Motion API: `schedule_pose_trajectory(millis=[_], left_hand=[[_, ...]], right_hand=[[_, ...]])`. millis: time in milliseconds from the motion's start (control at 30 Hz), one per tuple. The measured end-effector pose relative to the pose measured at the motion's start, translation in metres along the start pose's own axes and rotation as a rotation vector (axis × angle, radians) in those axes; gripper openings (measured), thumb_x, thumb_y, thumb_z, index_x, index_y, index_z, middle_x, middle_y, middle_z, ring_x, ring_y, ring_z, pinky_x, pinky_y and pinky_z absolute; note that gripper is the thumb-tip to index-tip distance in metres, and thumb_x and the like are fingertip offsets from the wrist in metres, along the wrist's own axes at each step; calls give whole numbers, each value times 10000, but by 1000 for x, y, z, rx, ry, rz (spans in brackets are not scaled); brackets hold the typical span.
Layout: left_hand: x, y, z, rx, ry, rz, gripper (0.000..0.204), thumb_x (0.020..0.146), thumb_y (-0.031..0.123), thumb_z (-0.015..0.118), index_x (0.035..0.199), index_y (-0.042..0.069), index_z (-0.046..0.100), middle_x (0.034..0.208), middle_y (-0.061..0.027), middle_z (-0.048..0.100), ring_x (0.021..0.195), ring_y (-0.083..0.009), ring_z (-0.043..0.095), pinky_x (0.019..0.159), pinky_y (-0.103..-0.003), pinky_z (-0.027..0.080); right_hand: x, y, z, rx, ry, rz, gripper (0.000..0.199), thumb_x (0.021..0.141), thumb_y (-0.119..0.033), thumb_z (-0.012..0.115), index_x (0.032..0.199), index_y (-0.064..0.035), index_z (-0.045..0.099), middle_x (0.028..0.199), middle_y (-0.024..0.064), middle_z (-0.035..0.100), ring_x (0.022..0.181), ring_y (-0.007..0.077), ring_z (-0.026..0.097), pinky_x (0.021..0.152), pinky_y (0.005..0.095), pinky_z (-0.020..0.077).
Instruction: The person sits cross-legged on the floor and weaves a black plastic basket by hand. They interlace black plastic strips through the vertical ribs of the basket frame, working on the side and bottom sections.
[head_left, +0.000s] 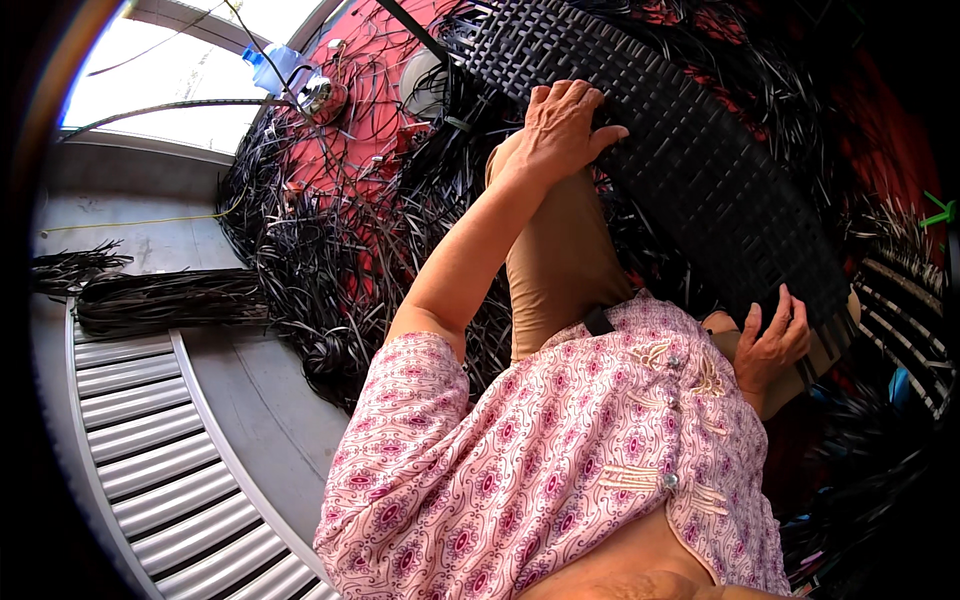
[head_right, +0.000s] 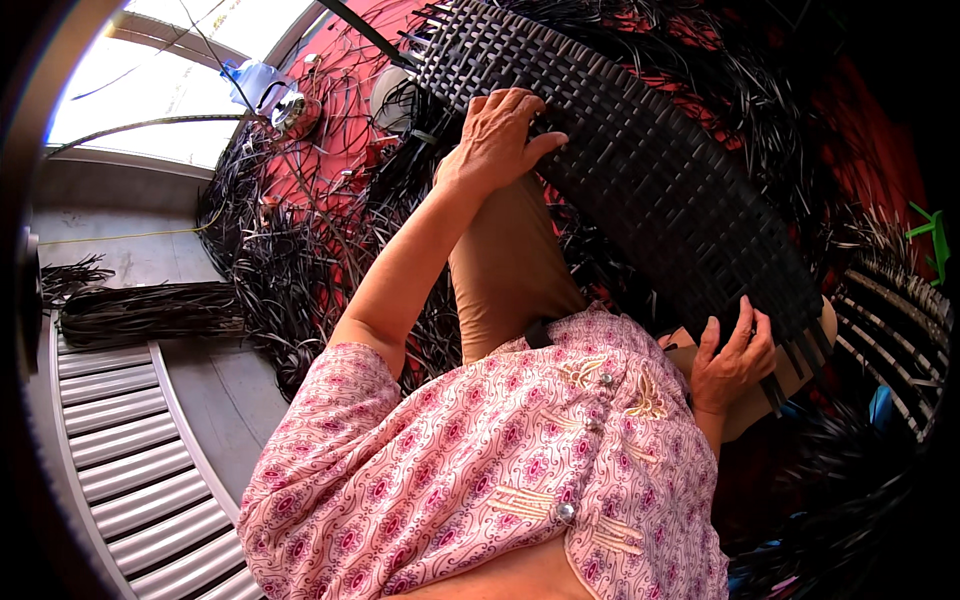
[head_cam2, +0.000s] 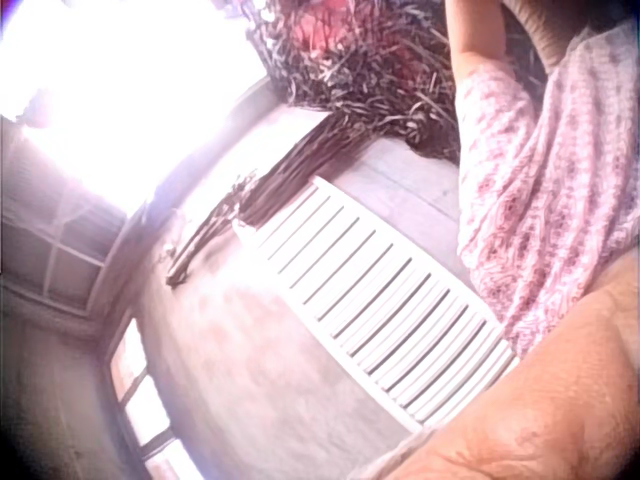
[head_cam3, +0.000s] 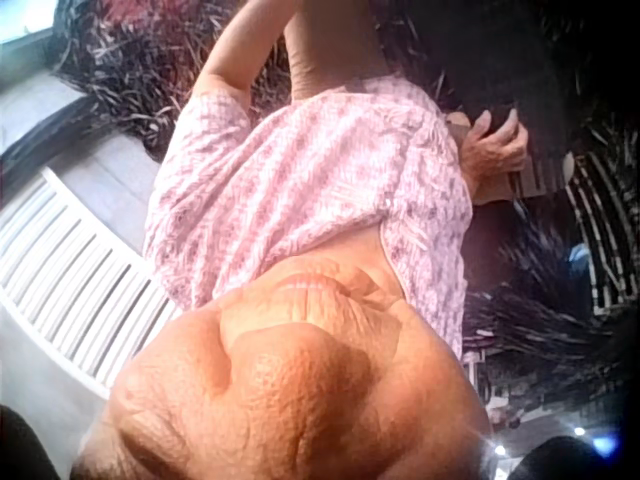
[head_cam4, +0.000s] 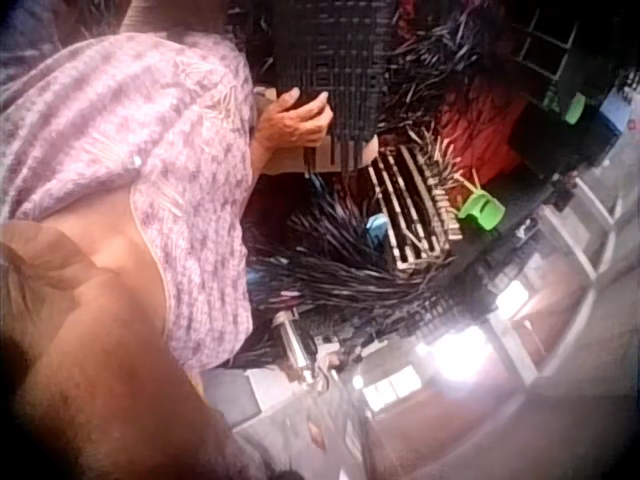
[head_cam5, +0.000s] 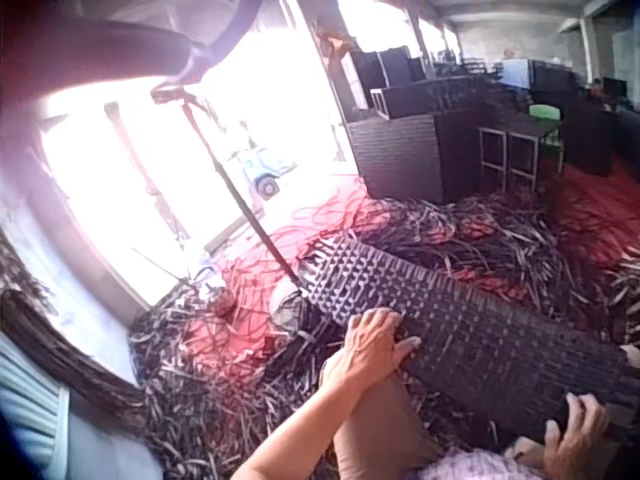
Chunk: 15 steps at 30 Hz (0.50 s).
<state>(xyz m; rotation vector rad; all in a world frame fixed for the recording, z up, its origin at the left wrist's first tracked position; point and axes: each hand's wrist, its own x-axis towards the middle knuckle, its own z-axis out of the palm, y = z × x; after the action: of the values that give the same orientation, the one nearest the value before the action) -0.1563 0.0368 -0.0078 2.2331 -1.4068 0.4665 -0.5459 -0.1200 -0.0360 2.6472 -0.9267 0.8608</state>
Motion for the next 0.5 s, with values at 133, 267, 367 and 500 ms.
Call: schedule_pose_trajectory(millis=[133, 267, 367, 500], left_hand=[[1, -1, -3, 28, 9, -33, 602, 873, 596, 623, 1164, 70, 660, 1202, -81, 617, 1196, -268, 532, 1009, -420, 371], [-1, -12, -4, 46, 33, 44, 625, 877, 609, 612, 1184, 66, 657, 1237, -82, 613, 1214, -269, 531, 1019, -416, 364], [7, -22, -17, 1, -153, -39, 603, 874, 593, 630, 1185, 77, 660, 1230, -81, 610, 1194, -275, 543, 1011, -419, 368], [7, -38, -11, -158, -57, -60, 571, 864, 582, 652, 1130, 78, 684, 1155, -65, 617, 1157, -270, 551, 956, -422, 392]], right_hand=[[2, -2, -2, -8, 0, -5, 435, 993, -399, 569, 1349, -150, 594, 1278, 64, 533, 1154, 264, 538, 967, 447, 408], [2, -1, -2, -4, 7, -4, 436, 995, -401, 567, 1349, -148, 593, 1274, 65, 536, 1156, 264, 537, 969, 446, 407], [1, -1, -1, -1, 12, -8, 437, 993, -399, 570, 1349, -147, 593, 1272, 65, 538, 1155, 264, 538, 965, 445, 407], [2, -1, 0, -3, 21, -24, 437, 990, -393, 573, 1348, -144, 595, 1269, 67, 539, 1143, 266, 542, 953, 444, 409]])
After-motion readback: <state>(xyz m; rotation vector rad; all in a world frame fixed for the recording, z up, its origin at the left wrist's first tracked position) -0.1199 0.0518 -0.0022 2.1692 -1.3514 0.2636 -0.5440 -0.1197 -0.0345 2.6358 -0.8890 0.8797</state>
